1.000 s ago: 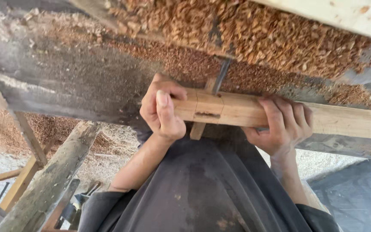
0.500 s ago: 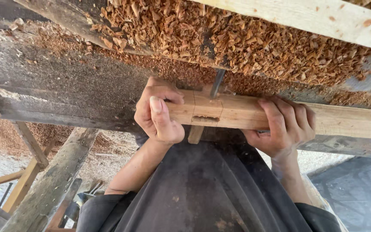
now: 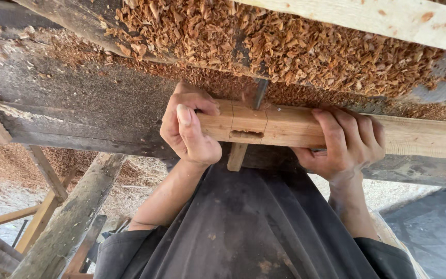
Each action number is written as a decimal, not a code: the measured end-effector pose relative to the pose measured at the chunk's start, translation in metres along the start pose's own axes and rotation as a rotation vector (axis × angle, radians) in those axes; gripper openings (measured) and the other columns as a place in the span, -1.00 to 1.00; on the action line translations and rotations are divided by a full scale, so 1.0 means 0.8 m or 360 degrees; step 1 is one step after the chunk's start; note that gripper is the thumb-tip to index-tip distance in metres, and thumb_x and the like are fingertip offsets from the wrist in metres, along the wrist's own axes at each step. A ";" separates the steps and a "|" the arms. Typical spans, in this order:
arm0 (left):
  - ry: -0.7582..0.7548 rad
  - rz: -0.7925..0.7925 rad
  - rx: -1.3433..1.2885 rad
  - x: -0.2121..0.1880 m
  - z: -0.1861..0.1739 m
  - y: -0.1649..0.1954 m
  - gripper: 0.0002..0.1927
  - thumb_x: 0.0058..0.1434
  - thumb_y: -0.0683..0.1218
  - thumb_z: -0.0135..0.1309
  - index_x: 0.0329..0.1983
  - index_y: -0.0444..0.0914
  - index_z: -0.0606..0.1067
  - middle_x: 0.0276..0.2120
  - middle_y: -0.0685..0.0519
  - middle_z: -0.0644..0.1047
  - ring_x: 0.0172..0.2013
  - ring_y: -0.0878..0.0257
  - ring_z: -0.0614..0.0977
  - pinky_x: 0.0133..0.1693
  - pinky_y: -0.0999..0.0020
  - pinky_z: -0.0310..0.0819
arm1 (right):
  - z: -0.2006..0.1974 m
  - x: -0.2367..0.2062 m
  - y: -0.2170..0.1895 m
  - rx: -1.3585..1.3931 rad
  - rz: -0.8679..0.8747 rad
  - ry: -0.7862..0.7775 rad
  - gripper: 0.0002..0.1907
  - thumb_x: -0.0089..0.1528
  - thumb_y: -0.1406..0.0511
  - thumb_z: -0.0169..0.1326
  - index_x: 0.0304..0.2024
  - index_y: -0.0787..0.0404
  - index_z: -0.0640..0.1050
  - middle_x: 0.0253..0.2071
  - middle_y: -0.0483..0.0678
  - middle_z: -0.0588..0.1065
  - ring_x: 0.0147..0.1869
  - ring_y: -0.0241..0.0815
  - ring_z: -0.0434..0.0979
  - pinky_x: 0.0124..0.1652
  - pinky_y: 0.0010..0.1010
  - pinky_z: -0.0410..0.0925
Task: The person uses a manual wood carving machine to cut rectangular notches into a long wooden plank. They repeatedly position the plank under a fixed blade, push it through to carve a notch, and then reposition it to carve subsequent notches along the length of the wood.
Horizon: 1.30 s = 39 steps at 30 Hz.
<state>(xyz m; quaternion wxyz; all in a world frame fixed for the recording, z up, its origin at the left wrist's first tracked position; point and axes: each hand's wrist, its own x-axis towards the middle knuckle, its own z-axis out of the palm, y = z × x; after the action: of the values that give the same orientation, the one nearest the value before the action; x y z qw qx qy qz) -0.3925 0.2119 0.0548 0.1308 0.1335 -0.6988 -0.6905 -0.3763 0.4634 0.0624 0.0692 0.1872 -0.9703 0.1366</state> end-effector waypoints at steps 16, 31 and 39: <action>0.0082 -0.0027 0.0031 -0.020 -0.001 0.021 -0.62 0.42 -0.08 -0.32 -0.04 -0.53 0.34 -0.43 -0.01 0.50 -0.41 0.35 0.43 -0.30 0.40 0.34 | -0.013 -0.010 -0.004 0.0094 0.0030 -0.0025 -0.61 0.33 -0.07 0.24 -0.07 0.05 0.62 -0.10 -0.12 0.62 -0.07 -0.12 0.62 0.02 -0.26 0.40; -0.0009 0.0002 0.0006 -0.023 0.004 -0.004 -0.57 0.53 0.00 -0.29 -0.29 -0.39 0.42 -0.37 -0.11 0.47 -0.35 0.19 0.50 -0.24 0.34 0.42 | -0.005 -0.016 0.007 -0.0001 -0.0005 0.0017 -0.71 0.29 0.06 0.23 -0.11 0.09 0.66 -0.15 -0.11 0.64 -0.15 -0.12 0.58 -0.04 -0.21 0.37; 0.0006 0.0037 -0.0004 -0.014 0.011 -0.003 -0.56 0.54 0.01 -0.30 -0.30 -0.39 0.42 -0.41 -0.09 0.47 -0.37 0.19 0.50 -0.24 0.32 0.45 | -0.004 -0.015 0.013 -0.0027 0.0013 -0.0003 -0.68 0.29 0.01 0.23 -0.11 0.07 0.67 -0.15 -0.13 0.63 -0.16 -0.13 0.57 -0.03 -0.22 0.37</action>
<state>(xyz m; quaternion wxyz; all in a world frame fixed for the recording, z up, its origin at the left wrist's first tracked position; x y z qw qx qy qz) -0.3855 0.2239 0.0523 0.1403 0.1265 -0.6991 -0.6896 -0.3692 0.4777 0.0608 0.0694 0.1827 -0.9723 0.1284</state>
